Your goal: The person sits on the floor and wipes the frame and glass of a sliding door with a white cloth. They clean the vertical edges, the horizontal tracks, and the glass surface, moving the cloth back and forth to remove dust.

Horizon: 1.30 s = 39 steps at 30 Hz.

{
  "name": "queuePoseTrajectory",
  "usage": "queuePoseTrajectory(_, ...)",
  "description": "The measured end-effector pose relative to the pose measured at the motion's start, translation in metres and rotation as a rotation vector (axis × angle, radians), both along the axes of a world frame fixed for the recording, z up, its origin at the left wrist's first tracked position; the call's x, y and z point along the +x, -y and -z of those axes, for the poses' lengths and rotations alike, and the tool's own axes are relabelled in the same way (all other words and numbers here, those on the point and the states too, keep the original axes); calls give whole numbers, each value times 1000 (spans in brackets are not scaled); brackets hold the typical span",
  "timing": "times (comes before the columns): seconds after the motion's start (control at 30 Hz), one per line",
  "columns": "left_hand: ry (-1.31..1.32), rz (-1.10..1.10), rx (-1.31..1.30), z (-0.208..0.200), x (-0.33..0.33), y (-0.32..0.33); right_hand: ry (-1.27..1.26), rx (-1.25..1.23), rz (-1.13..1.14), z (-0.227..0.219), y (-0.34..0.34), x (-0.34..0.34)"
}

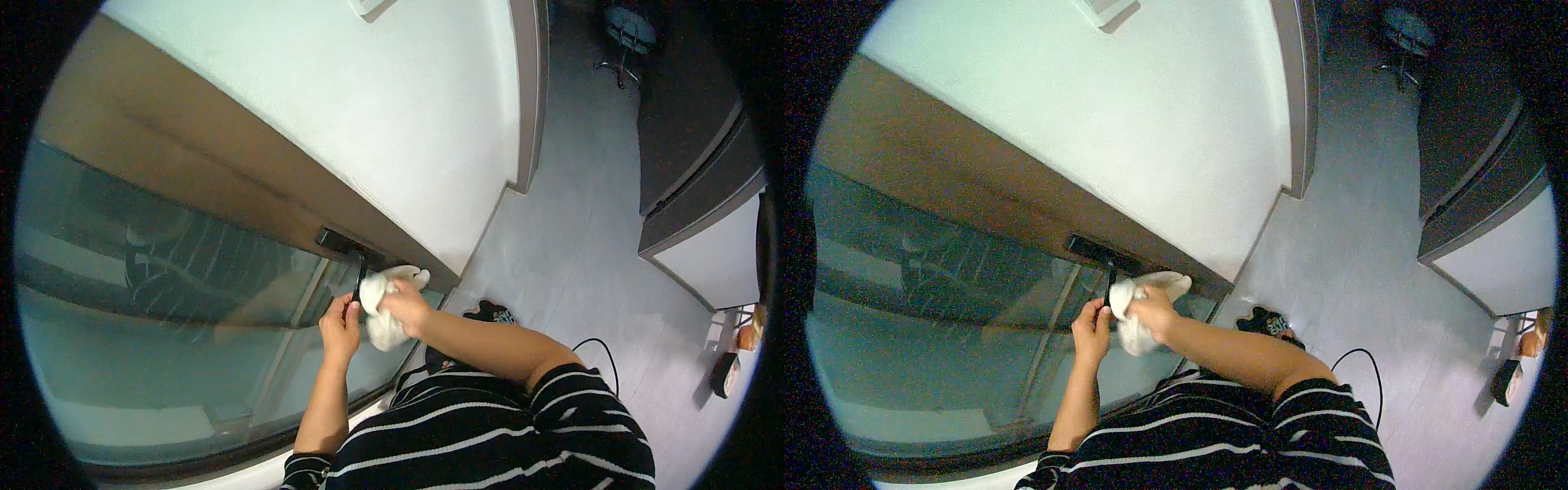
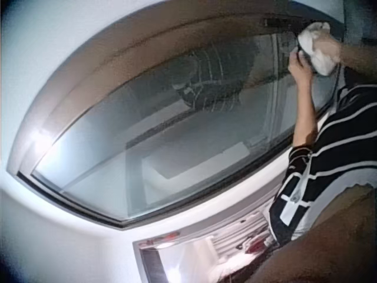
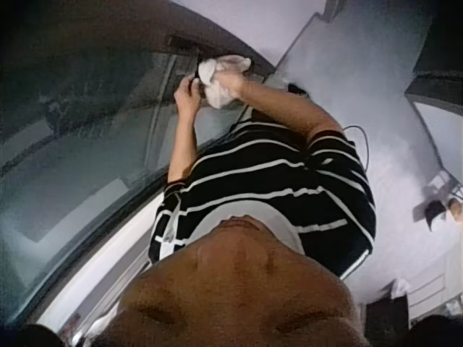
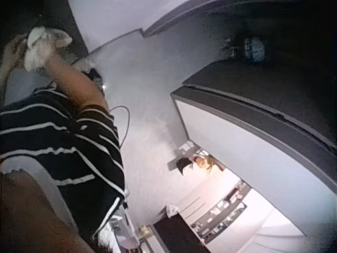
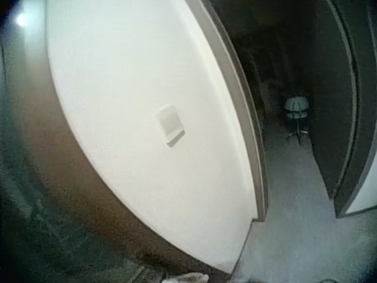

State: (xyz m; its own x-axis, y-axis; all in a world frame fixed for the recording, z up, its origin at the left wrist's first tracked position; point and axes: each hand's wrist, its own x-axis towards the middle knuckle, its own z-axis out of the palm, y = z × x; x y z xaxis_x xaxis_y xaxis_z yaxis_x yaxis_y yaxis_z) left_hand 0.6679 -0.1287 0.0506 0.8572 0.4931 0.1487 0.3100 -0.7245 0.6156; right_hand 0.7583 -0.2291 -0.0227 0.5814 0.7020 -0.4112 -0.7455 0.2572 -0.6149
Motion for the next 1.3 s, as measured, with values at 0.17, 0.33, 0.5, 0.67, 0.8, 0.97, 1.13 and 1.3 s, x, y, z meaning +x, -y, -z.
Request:
queuePoseTrajectory(0.17, -85, -69, -7, -25, -8, 7, -388, 267, 138, -32, -4, 17)
queuePoseTrajectory(0.33, 6, -35, 39, -24, -11, -5, -340, 306, 217, -42, -33, -1)
queuePoseTrajectory(0.5, 65, -94, -103, -28, -12, -1, -55, 137, 74, -35, -21, -21)
queuePoseTrajectory(0.67, -11, -21, -330, -28, -32, -24, 53, 76, -203, -25, -21, -24)
queuePoseTrajectory(0.8, -126, 0, -136, -33, -36, -37, 644, -385, -343, 24, -15, -13)
queuePoseTrajectory(0.97, 120, 89, -69, -23, -13, -17, -196, 74, 281, -15, -15, 35)
queuePoseTrajectory(1.13, 12, 53, -25, -12, -1, -2, -14, -136, 347, 29, -56, 15)
queuePoseTrajectory(1.3, 52, 18, -165, -10, 3, -7, -298, -202, 200, 33, -25, 30)
